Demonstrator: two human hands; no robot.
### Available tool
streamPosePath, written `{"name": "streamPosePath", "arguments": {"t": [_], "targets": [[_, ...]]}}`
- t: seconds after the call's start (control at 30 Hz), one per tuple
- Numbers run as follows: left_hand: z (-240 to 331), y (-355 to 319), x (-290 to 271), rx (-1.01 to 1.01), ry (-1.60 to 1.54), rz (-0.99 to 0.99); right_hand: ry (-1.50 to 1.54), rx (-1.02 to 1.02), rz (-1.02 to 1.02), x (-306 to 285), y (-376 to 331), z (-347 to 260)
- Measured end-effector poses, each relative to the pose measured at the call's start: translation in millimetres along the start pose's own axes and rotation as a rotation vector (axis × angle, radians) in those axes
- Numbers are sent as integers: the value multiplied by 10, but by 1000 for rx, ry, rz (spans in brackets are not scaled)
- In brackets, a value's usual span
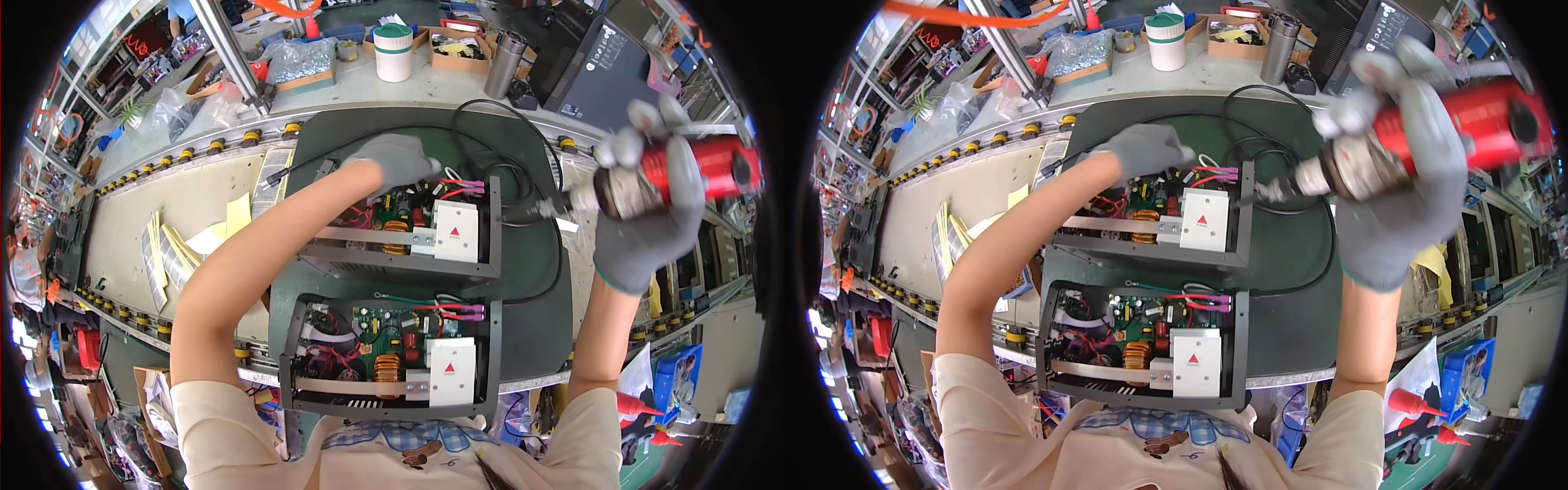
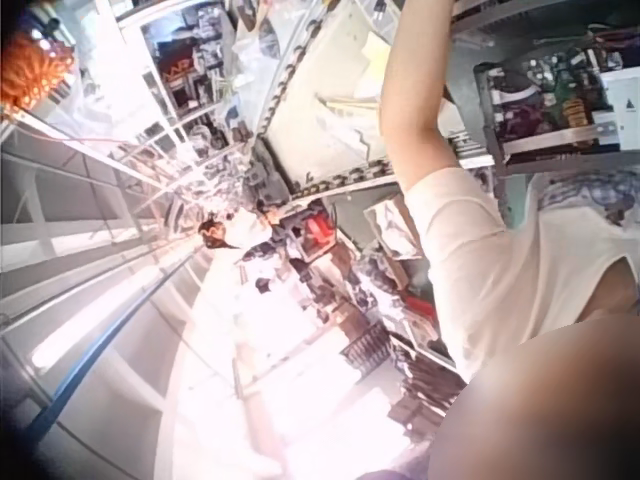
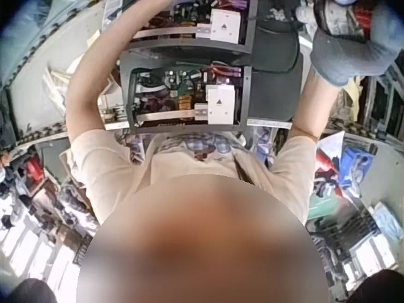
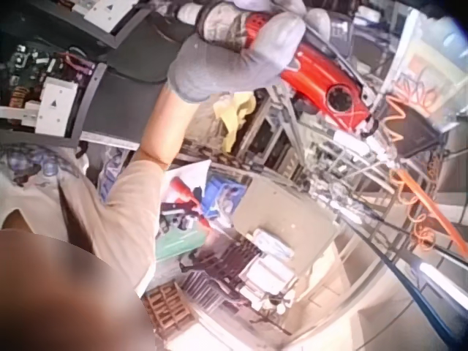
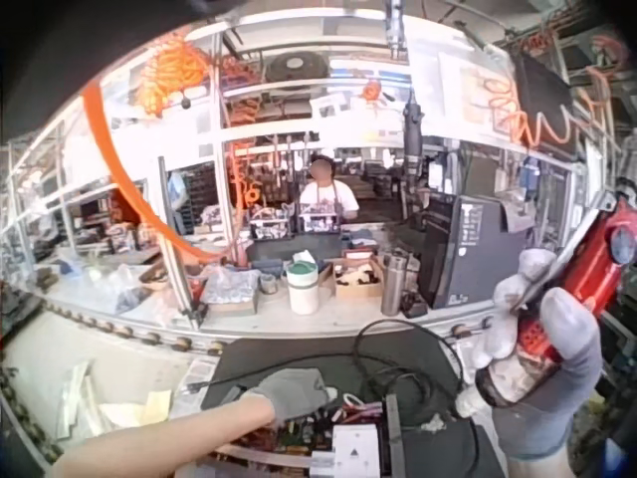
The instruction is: The recorder is assembling and inspecting internal components of electronic power supply units on a factory assembly line.
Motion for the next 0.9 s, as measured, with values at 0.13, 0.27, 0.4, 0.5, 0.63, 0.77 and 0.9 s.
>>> {"name": "streamPosePath", "arguments": {"t": [0.13, 0.27, 0.4, 0.5, 0.63, 0.77, 0.9], "targets": [[-29, -891, 186, 362, -1309, -119, 220, 21, 80, 47, -360, -364], [251, -1529, 574, 599, -1570, -194, 359, 9, 115, 199, -586, -531], [419, -1772, 816, 563, -1591, -242, 460, -23, 159, 356, -677, -576], [502, -1783, 878, 686, -1751, -496, 469, -45, 172, 428, -718, -585], [472, -1779, 990, 605, -1787, -324, 499, -63, 202, 479, -745, -582], [458, -1781, 1030, 634, -1789, -330, 500, -63, 211, 516, -748, -579], [496, -1793, 1024, 710, -1849, -441, 545, -79, 214, 511, -735, -547]]}}
Point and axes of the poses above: each hand's wrist, its own y-axis towards the middle knuckle, its own x-axis out of the palm, z = x × y, the point moved 3 cm from there along y, towards the middle knuckle, and after that the axes turned 15 degrees about -z, right-handed, at the moved point
